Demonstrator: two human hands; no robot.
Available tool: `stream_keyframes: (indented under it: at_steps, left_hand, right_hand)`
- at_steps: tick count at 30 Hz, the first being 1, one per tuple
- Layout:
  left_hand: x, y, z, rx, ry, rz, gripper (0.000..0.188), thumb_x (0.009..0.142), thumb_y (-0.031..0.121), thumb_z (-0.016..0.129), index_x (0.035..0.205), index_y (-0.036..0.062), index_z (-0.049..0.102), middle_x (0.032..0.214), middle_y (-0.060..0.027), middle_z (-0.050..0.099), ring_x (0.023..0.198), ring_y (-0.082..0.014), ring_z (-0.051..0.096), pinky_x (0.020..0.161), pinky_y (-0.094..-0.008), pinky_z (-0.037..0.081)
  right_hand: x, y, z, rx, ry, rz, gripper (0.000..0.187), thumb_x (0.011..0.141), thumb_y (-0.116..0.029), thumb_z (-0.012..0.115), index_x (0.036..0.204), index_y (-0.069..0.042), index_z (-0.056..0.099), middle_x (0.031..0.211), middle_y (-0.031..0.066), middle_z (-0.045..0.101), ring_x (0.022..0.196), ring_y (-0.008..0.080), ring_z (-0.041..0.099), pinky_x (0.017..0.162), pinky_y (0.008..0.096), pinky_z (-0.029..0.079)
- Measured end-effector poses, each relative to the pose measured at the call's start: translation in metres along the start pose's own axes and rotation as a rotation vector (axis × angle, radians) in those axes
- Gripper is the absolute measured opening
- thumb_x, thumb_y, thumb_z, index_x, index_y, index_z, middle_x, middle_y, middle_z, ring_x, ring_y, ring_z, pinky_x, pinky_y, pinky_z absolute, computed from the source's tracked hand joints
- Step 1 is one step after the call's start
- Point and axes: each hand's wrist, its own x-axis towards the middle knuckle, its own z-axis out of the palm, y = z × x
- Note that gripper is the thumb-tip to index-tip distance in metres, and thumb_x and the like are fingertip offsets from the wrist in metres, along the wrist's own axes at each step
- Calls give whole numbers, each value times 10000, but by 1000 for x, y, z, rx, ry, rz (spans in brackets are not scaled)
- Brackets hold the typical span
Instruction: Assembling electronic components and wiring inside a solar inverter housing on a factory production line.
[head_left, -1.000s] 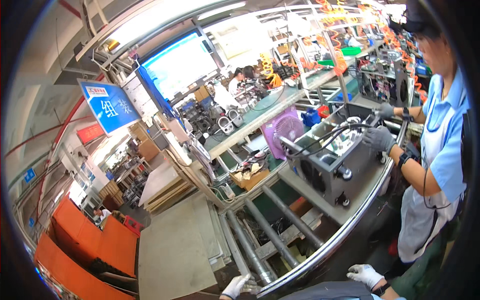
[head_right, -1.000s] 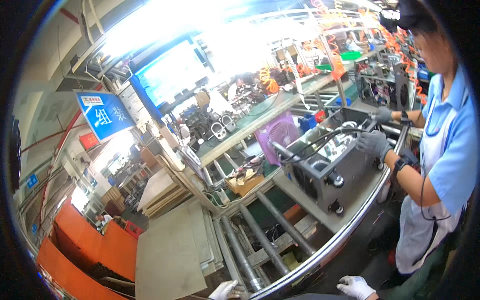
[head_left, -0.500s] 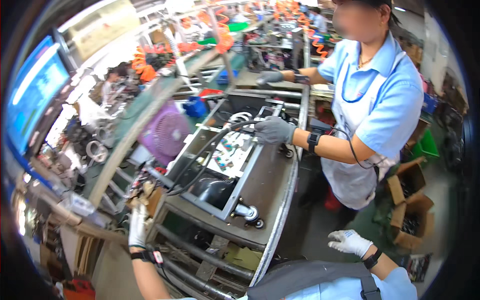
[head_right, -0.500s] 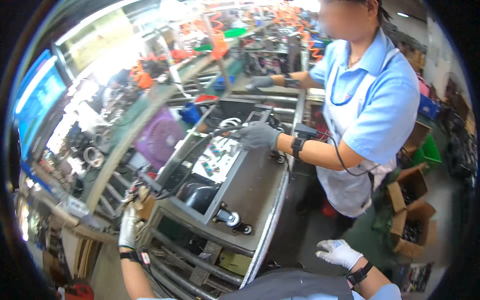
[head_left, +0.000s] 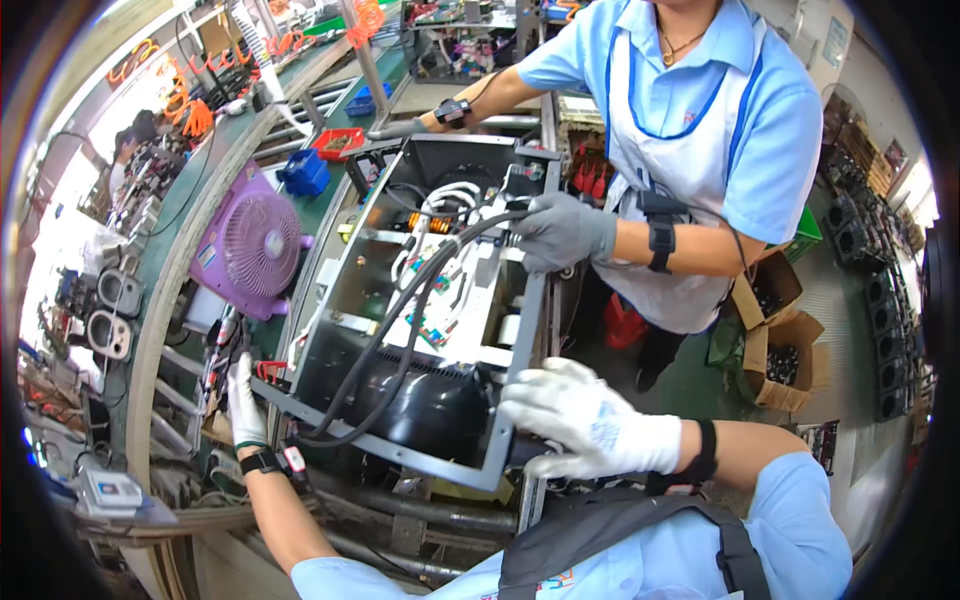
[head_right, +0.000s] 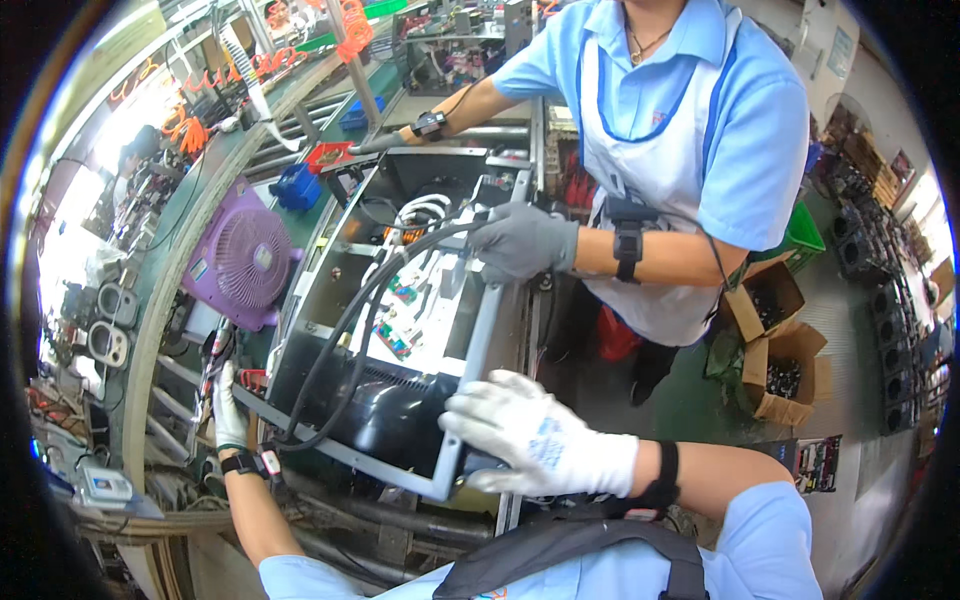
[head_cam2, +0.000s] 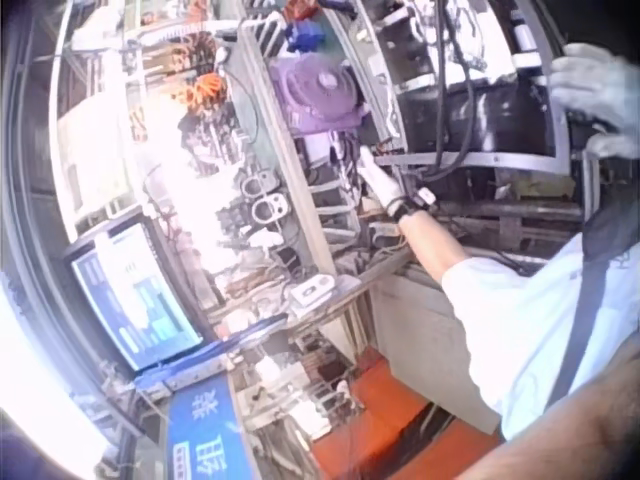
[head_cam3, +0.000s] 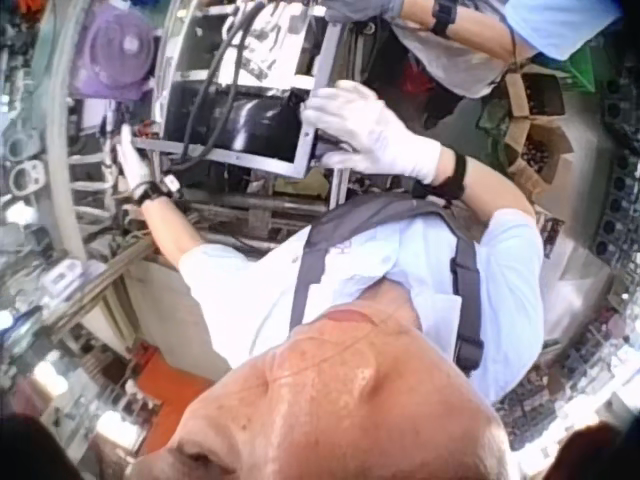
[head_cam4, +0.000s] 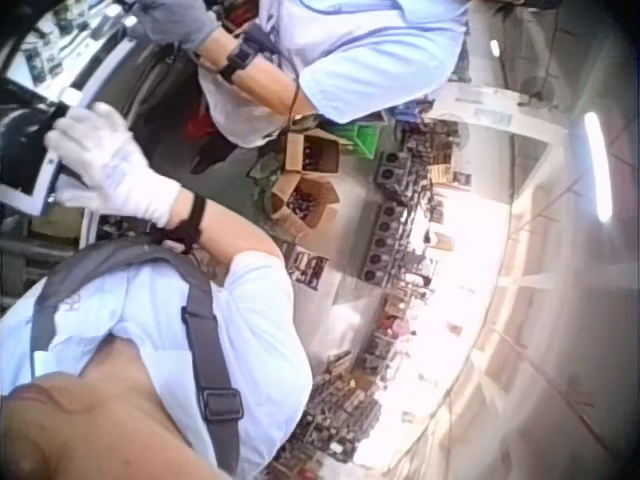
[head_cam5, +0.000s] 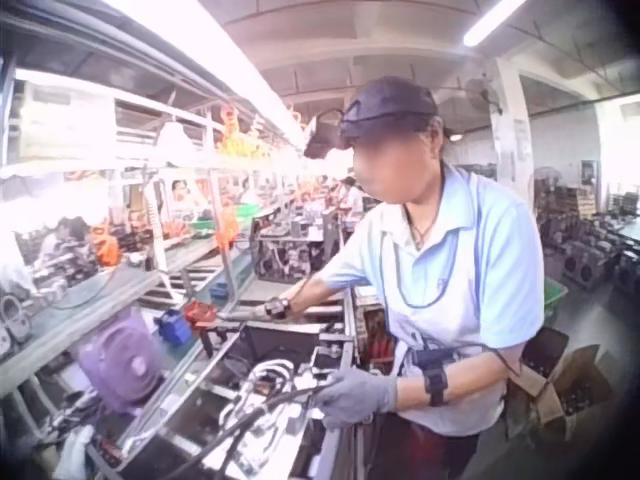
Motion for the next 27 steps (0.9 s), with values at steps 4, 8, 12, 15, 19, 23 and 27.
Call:
stream_keyframes:
  at_steps: [4,8,12,15,19,23,27]
  left_hand:
    - [-75,23,36,-41,23,6,394,957,413,506,1095,46,538,1022,-15,533,951,-135,475,901,-308,389]
    - [-136,-9,22,-191,75,-44,537,945,602,394,880,88,536,810,-63,557,784,-179,543,796,-330,457]
    - [-183,-19,33,-603,13,-119,695,908,704,299,592,96,414,631,-37,445,580,-163,452,583,-272,409]
    - [-208,-18,59,-681,-8,-134,610,963,623,251,559,167,262,589,11,329,498,-114,311,486,-234,283]
    - [-242,-27,86,-192,161,196,435,980,164,475,1262,-99,274,678,22,323,632,-77,362,592,-212,374]
    - [-273,-9,97,-157,100,128,422,1000,315,442,1094,-90,371,678,5,373,645,-82,381,651,-230,372]
    - [-280,5,103,-552,-166,7,462,1029,417,301,685,108,293,687,4,348,595,-114,327,585,-259,314]
  right_hand:
    - [12,-4,36,47,-62,-173,555,842,-513,588,1149,-50,580,1071,169,619,1059,322,582,964,468,413]
    - [-6,-13,14,81,-446,35,511,885,-554,510,827,-62,635,660,136,626,694,334,645,630,419,507]
    - [-30,-19,-23,278,-525,57,416,908,-476,528,875,-84,663,695,125,648,694,305,652,630,402,506]
    - [-13,-49,-49,465,-15,-122,457,894,-413,582,1066,9,618,896,177,653,830,306,654,730,367,505]
    - [19,-76,-2,340,-145,162,677,932,-528,450,1249,70,470,1054,257,615,1012,413,596,879,451,462]
    - [31,-81,14,480,-800,539,743,911,-626,421,1227,41,499,1008,272,626,1006,363,601,842,409,474]
    - [-3,-81,61,716,-564,745,755,920,-595,417,1171,110,520,1077,295,595,1053,390,576,917,424,439]
